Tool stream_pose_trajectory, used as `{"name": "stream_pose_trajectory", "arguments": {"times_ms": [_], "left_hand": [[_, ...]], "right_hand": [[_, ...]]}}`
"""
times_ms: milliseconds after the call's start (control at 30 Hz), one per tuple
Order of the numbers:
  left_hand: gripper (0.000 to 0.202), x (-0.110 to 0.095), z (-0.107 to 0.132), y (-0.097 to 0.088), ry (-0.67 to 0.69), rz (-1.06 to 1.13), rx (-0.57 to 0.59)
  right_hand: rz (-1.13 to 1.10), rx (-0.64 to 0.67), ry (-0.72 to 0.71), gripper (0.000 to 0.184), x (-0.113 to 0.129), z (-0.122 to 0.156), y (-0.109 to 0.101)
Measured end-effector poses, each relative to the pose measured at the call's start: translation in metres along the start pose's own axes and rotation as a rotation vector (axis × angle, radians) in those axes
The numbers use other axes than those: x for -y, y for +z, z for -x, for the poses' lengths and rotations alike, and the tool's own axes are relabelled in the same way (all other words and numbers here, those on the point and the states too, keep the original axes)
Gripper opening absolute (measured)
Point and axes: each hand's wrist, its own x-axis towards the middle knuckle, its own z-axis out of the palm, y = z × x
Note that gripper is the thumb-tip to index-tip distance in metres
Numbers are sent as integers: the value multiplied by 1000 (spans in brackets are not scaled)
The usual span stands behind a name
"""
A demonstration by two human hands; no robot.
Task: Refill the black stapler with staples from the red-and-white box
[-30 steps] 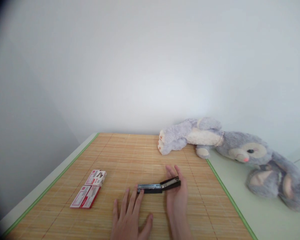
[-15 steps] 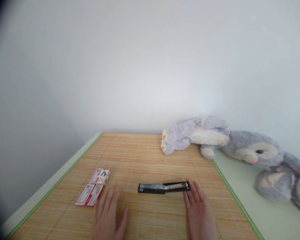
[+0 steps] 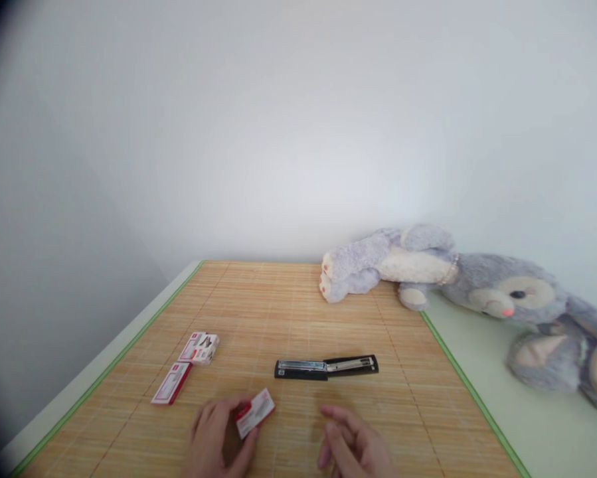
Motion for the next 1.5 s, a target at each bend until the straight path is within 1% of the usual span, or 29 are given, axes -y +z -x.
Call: {"name": "stream_pose_trajectory", "arguments": {"times_ms": [33,100,167,233,300,400,467,567,600,700,767,833,867,933,1000,1033,1133,1267,1400,1500], "left_hand": [[35,-11,-4,5,27,65,38],[38,-36,-15,9,58,169,100],[38,-59,-27,8,98,253,192],[39,-75,-37,5,113,318,276],[44,-81,-44,2,109,370,323],[54,-77,-48,-1,126,385,333],[47,-69,-49,-3,131,337,330],[28,-57,-49,-10,104,252,335],[25,-54,-49,-13,98,238,334],[26,-49,-49,-20,97,240,323],[26,-48,-48,-22,98,252,316],[28,-49,-47,-22,98,256,305],[32,-49,-46,-21,101,256,299],[42,-50,-45,-19,116,252,291],[47,-50,-45,-18,137,244,295],[47,-51,-46,-18,146,240,301],[41,-52,-47,-19,154,236,320],[36,-53,-49,-20,139,248,330],[38,-52,-48,-20,137,261,328],[36,-51,-47,-20,142,263,320]], "right_hand": [[22,55,20,80,0,-3,6],[57,121,42,78,-3,-9,11],[74,128,40,73,-7,-16,12],[93,114,30,70,-10,-22,9],[128,95,17,68,-12,-27,4],[170,53,7,67,-11,-31,-2],[176,14,19,67,-11,-32,-7],[186,-5,59,66,-12,-31,-14],[195,0,71,65,-12,-30,-17],[244,13,95,60,-12,-29,-26],[306,-14,61,54,-8,-29,-31],[420,-97,-43,45,0,-29,-32],[495,-132,-110,40,6,-29,-30],[657,-130,-221,28,21,-28,-20],[803,-49,-276,20,36,-27,-6],[874,-20,-293,17,43,-26,2],[1103,10,-332,18,57,-28,21],[1373,66,-371,23,65,-35,34],[1499,86,-421,21,68,-40,43],[1482,95,-440,20,70,-40,41]]}}
